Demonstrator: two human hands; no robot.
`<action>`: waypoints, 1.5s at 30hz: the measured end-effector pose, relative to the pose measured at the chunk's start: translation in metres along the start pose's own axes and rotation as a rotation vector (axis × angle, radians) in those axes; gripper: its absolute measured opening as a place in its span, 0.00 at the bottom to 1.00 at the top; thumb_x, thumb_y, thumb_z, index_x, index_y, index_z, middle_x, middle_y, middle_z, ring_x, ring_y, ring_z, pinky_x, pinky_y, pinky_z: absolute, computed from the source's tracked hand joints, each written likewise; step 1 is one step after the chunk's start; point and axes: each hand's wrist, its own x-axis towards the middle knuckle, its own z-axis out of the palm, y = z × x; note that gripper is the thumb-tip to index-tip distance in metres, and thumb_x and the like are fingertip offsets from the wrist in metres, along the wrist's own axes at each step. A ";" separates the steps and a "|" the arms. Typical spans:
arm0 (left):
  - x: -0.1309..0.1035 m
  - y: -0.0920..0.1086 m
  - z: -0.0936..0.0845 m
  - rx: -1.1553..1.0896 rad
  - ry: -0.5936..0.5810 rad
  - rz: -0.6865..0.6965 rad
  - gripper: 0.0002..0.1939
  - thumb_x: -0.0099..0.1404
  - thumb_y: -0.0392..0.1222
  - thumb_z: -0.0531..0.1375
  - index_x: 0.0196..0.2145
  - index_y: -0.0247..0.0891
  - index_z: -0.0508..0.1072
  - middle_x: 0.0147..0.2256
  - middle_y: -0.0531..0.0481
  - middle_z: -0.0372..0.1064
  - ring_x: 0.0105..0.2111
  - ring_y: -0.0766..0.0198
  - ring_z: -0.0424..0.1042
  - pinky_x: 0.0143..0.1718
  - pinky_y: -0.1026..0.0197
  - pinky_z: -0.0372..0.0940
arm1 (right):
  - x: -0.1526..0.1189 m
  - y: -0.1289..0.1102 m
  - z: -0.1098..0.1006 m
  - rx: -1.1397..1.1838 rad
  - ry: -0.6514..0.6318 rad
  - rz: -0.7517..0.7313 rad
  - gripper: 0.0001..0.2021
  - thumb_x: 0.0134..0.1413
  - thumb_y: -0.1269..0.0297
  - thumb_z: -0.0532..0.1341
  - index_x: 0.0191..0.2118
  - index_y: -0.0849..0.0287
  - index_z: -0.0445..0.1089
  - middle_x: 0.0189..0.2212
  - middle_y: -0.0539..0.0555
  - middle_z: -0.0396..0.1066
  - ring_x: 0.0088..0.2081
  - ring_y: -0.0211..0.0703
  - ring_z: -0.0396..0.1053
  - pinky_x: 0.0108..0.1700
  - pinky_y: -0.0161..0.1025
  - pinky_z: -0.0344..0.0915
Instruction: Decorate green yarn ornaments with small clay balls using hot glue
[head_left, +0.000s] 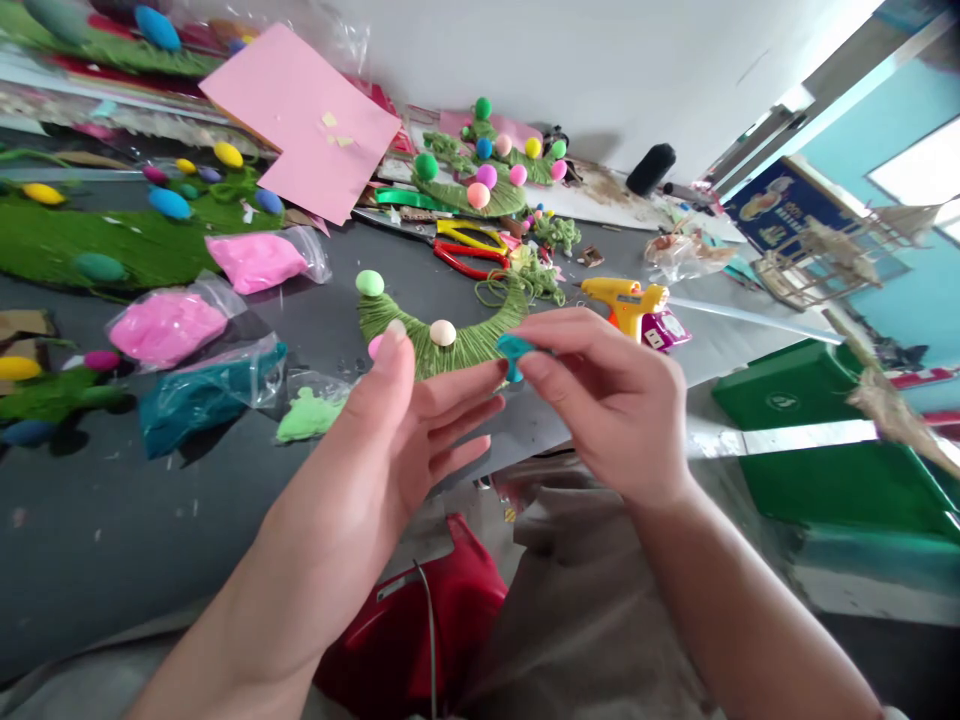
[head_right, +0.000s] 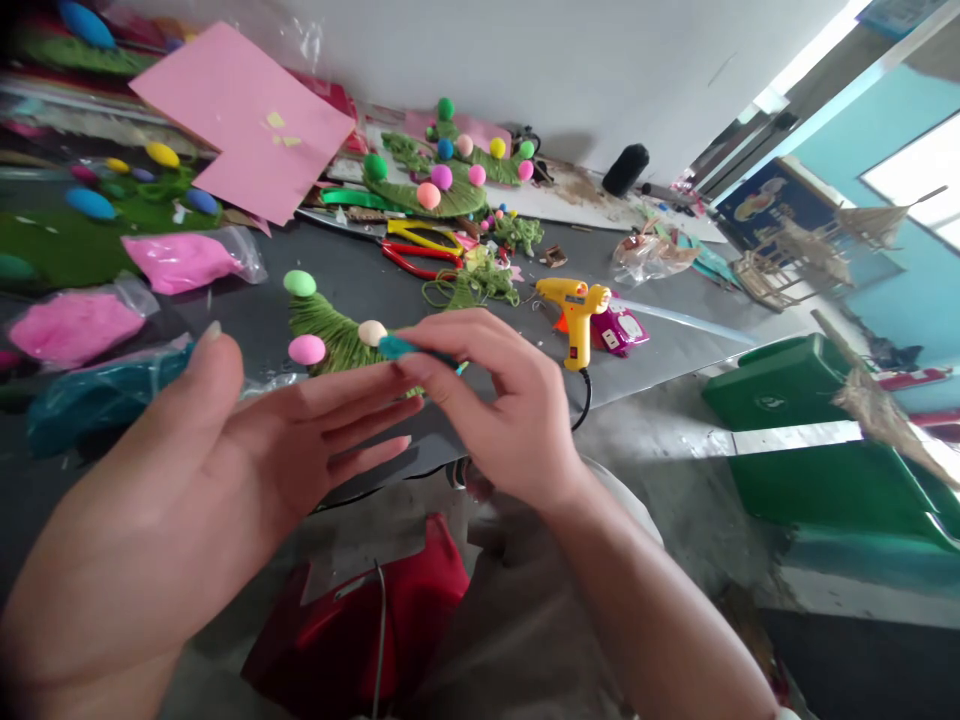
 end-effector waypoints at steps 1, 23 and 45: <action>0.000 0.001 0.001 -0.010 0.014 0.013 0.29 0.70 0.68 0.56 0.47 0.45 0.85 0.55 0.46 0.79 0.66 0.39 0.69 0.58 0.44 0.74 | 0.000 0.000 -0.002 0.048 0.039 0.059 0.08 0.66 0.67 0.67 0.48 0.51 0.80 0.43 0.51 0.81 0.46 0.42 0.79 0.49 0.41 0.78; 0.018 -0.020 0.009 -0.016 0.192 0.346 0.08 0.58 0.38 0.76 0.37 0.44 0.86 0.35 0.54 0.83 0.36 0.65 0.82 0.37 0.70 0.76 | -0.006 -0.012 0.002 -0.015 -0.148 -0.025 0.23 0.51 0.61 0.78 0.53 0.52 0.79 0.45 0.52 0.80 0.43 0.43 0.76 0.45 0.39 0.76; 0.021 -0.015 0.005 0.119 0.321 0.388 0.09 0.57 0.43 0.77 0.36 0.42 0.86 0.37 0.51 0.83 0.36 0.62 0.81 0.43 0.61 0.80 | 0.001 0.007 -0.024 -0.086 0.189 0.068 0.07 0.55 0.68 0.75 0.39 0.52 0.82 0.34 0.50 0.80 0.33 0.40 0.77 0.36 0.39 0.77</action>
